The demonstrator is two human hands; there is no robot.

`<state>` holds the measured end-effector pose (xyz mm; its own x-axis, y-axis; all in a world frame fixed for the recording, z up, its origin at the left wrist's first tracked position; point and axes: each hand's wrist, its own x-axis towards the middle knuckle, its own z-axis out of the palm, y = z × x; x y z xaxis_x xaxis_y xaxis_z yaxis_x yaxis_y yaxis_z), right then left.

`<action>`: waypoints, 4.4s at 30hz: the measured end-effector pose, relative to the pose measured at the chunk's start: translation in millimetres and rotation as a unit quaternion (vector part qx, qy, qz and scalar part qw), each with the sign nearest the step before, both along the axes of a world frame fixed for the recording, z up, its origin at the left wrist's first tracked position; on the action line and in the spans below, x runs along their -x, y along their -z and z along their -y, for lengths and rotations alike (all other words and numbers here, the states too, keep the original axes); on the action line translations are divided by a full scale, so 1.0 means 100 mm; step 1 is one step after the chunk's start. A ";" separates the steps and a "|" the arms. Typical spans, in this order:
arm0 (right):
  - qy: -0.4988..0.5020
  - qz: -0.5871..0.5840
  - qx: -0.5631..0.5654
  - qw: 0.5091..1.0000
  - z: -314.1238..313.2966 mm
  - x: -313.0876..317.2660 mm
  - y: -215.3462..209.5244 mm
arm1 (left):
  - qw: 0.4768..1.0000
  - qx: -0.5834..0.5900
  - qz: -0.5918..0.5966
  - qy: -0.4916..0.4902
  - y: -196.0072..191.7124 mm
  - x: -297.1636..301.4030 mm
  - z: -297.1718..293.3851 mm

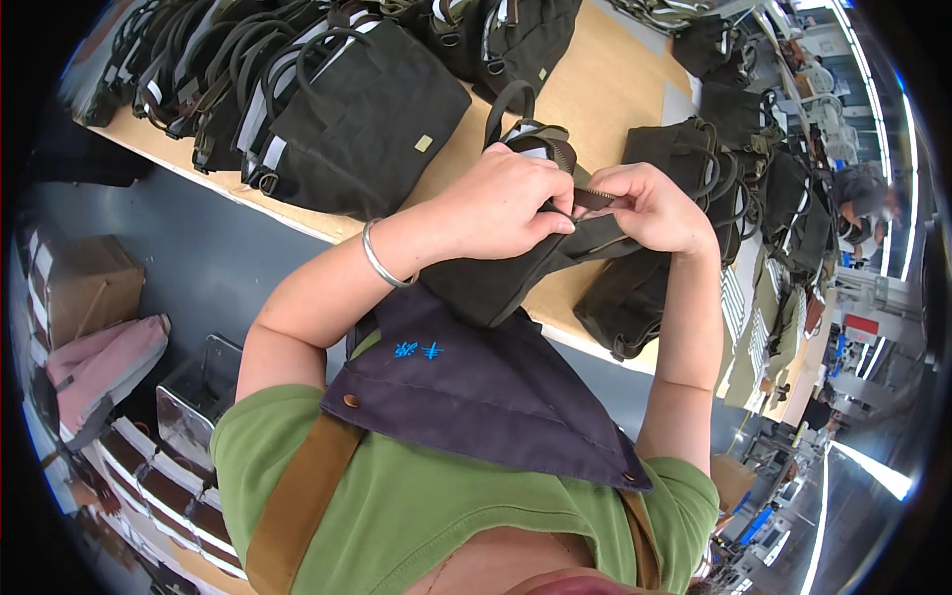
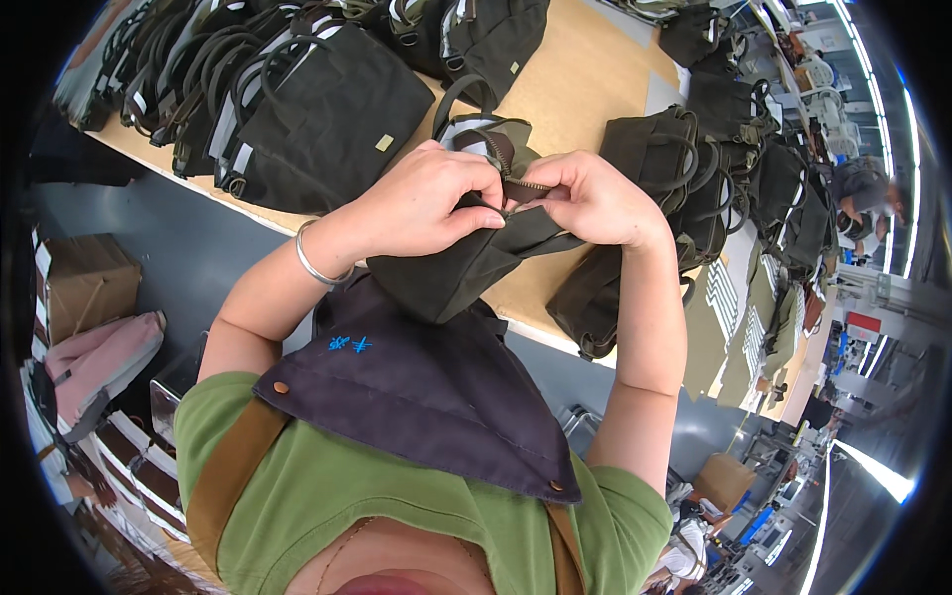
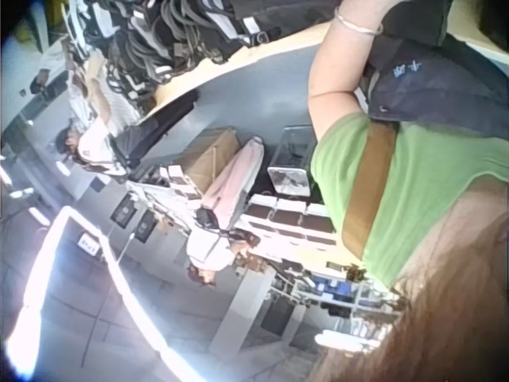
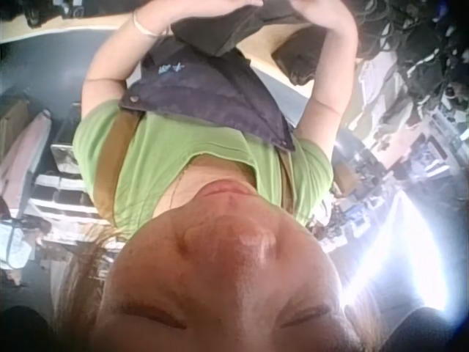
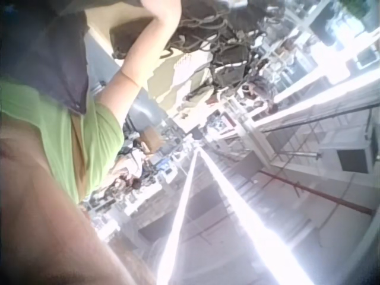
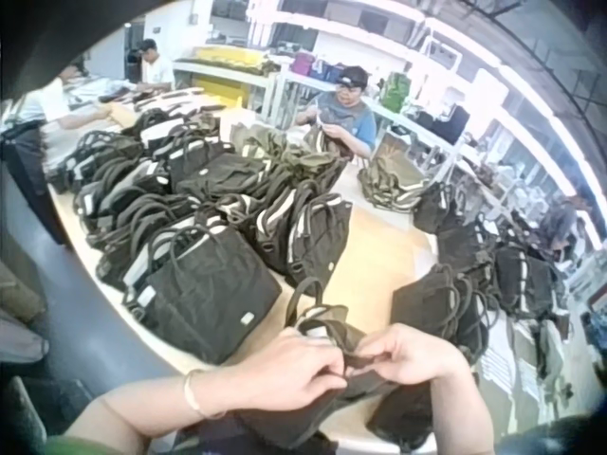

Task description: The person repeatedly picks up dark green canvas bags from a table, opens them, and manipulates the zipper and drawstring mechanisms. They handle the bags one at a time, checking the interior and exterior features before placing them back on the table. The task involves repetitive manual assembly or inspection of the bag components.

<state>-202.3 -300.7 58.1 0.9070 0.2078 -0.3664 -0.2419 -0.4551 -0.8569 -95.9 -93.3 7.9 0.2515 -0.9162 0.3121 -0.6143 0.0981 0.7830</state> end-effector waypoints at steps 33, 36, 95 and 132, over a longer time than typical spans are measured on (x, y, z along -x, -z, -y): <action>0.042 -0.048 -0.060 0.996 -0.13 0.00 -0.09 | 0.998 0.048 -0.043 -0.029 0.04 0.02 -0.03; 0.045 -0.061 -0.061 0.995 -0.14 0.00 -0.09 | 0.998 0.044 -0.045 -0.002 0.01 -0.03 -0.04; 0.227 0.177 0.056 0.956 -0.35 0.33 -0.08 | 0.983 0.007 0.101 0.153 -0.38 -0.40 0.39; 0.232 0.171 -0.037 0.957 -0.39 0.30 -0.08 | 0.996 0.030 -0.063 -0.053 0.01 0.10 0.05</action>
